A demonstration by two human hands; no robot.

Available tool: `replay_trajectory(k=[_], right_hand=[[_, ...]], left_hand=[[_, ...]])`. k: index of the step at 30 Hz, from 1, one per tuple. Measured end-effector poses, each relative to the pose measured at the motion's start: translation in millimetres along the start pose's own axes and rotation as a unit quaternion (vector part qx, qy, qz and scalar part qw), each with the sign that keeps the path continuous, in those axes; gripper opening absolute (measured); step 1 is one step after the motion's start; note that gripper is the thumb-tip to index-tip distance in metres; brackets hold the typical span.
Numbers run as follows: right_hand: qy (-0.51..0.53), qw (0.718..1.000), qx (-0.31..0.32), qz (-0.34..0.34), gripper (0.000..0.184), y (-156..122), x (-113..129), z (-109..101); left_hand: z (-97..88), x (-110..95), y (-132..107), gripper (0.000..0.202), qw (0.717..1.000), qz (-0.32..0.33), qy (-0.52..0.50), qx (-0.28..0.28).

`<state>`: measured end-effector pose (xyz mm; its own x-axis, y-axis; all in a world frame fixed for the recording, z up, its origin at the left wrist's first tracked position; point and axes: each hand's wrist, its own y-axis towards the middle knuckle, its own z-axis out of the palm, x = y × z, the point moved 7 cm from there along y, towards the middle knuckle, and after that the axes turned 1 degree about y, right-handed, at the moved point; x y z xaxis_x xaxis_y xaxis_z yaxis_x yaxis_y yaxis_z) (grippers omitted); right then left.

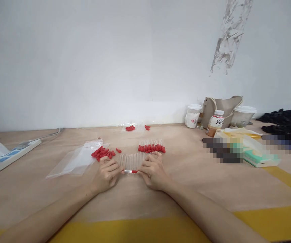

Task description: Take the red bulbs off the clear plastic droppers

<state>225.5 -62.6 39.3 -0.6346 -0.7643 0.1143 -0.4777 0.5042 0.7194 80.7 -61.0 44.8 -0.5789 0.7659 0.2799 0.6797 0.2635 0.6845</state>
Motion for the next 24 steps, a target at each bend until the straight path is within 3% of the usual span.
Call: replay_trajectory(k=[6, 8, 11, 15, 19, 24], right_hand=[[0.039, 0.999, 0.033, 0.014, 0.018, -2.8, -6.5, -5.5], [0.038, 0.998, 0.03, 0.046, 0.02, -5.6, -23.7, -13.5], [0.056, 0.984, -0.016, 0.168, 0.02, -11.6, -66.3, -27.6], [0.156, 0.966, 0.029, 0.206, 0.024, -14.7, -93.4, -19.4], [0.077, 0.956, 0.053, 0.279, 0.026, -22.9, -109.8, -24.2], [0.051, 0.937, 0.055, 0.341, 0.022, -30.1, -119.6, -33.5]], left_hand=[[-11.3, 2.0, -4.0, 0.021, 1.0, -0.004, 0.018, -0.005], [-18.8, 19.6, -9.4, 0.021, 0.999, -0.032, 0.035, -0.014], [-30.4, 53.7, -19.3, 0.017, 0.988, -0.117, 0.075, -0.061], [-10.3, 69.0, -23.4, 0.023, 0.987, -0.152, 0.047, 0.014], [9.0, 68.3, -28.3, 0.032, 0.976, -0.193, 0.058, 0.088], [15.3, 64.7, -31.3, 0.031, 0.965, -0.208, 0.081, 0.138]])
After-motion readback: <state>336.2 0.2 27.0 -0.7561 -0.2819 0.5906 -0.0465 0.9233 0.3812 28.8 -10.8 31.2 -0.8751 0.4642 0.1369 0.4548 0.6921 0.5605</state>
